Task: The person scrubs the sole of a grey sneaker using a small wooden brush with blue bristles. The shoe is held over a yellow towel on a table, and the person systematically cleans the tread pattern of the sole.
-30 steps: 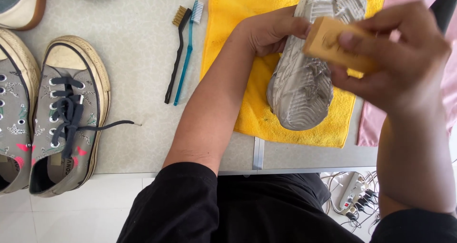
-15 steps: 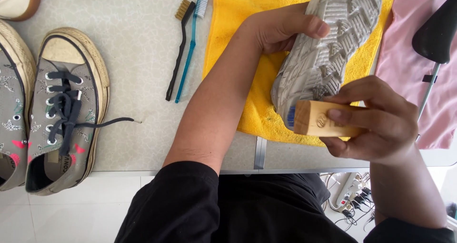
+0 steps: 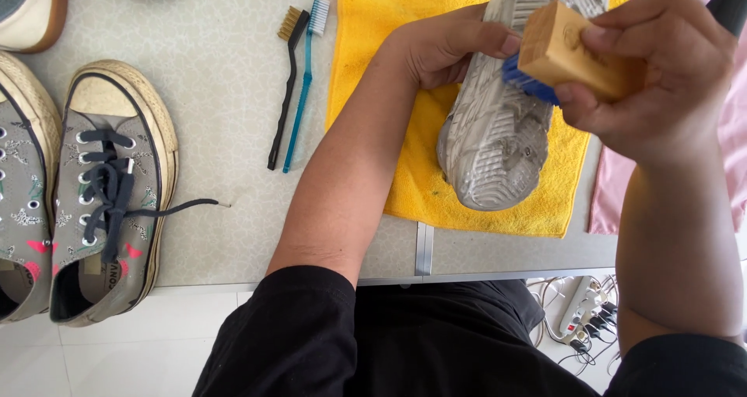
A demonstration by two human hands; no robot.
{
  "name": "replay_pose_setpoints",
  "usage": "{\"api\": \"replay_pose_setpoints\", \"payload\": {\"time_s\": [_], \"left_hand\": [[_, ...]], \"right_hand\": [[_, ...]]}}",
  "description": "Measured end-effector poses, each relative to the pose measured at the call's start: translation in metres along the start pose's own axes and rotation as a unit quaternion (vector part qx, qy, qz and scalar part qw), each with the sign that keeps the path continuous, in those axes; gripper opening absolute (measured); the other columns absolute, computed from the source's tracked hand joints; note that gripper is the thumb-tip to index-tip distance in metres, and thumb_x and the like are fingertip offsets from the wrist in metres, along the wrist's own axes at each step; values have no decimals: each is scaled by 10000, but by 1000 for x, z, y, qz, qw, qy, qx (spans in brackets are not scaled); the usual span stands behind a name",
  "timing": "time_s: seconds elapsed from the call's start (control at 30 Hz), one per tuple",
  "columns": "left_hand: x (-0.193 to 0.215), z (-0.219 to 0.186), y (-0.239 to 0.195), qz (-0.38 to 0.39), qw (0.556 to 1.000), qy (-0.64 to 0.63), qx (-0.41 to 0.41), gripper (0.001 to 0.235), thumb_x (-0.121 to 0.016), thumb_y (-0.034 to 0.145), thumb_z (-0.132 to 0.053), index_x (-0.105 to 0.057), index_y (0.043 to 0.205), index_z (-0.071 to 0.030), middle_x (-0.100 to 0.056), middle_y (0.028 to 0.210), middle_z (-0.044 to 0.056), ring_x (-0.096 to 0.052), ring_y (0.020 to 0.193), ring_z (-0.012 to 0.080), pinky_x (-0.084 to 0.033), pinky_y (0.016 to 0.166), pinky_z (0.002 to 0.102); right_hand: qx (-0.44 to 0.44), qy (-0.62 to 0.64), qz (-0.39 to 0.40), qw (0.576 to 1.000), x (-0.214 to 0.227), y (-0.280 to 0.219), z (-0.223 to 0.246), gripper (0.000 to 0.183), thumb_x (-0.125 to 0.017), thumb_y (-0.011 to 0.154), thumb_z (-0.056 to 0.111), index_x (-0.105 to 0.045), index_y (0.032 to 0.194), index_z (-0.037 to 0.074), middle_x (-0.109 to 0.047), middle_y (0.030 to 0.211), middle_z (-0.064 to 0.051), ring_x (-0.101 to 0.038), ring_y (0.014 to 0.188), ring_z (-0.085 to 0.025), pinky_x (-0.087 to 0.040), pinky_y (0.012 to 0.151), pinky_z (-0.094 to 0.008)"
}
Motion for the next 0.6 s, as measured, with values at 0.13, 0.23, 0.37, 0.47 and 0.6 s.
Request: {"api": "replay_pose_setpoints", "payload": {"time_s": [0.13,0.23,0.37,0.47,0.6], "left_hand": [[-10,-7,-2,37,999,19,-10,556,-826,860,-279,-610,1284,9,-712,1229,163,-721,1130,312,-625,1020,455],[-9,-4,-2,33,999,40,-15,555,-817,845,-292,-620,1275,-1,-713,1220,151,-721,1131,303,-622,1012,444],[0,-2,-1,4,1000,15,-7,543,-819,828,-253,-624,1264,3,-725,1197,150,-731,1098,302,-628,997,441],[-2,-3,-1,1,1000,4,-7,586,-842,823,-273,-605,1281,5,-728,1216,166,-738,1113,323,-650,985,471],[-5,-8,-3,8,999,43,-16,644,-857,821,-347,-594,1312,-23,-716,1248,151,-724,1159,306,-634,1027,453]], "right_hand": [[-29,-5,-36,999,9,-15,-26,355,-891,1052,-65,-588,1185,-191,-627,1225,-384,-624,1121,-473,-514,966,-541],[-55,2,-46,997,11,-19,-38,415,-863,1053,-291,-505,1239,-191,-591,1297,-378,-603,1199,-490,-525,1058,-574],[-1,-57,-35,998,10,-10,2,341,-971,1082,-69,-644,1152,-139,-617,1186,-370,-617,1066,-482,-500,884,-563],[42,-99,-12,994,6,-31,19,351,-1057,956,-87,-764,1149,-94,-651,1133,-345,-620,903,-385,-493,663,-443],[85,-73,-28,993,-2,-31,74,280,-967,940,54,-731,1073,-18,-634,1009,-273,-572,807,-360,-476,638,-487]]}}
Point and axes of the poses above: each hand's wrist, its own y-axis towards the middle knuckle, its own x-axis out of the back of the hand, z = x × y, the point moved 10 cm from there along y, towards the middle knuckle
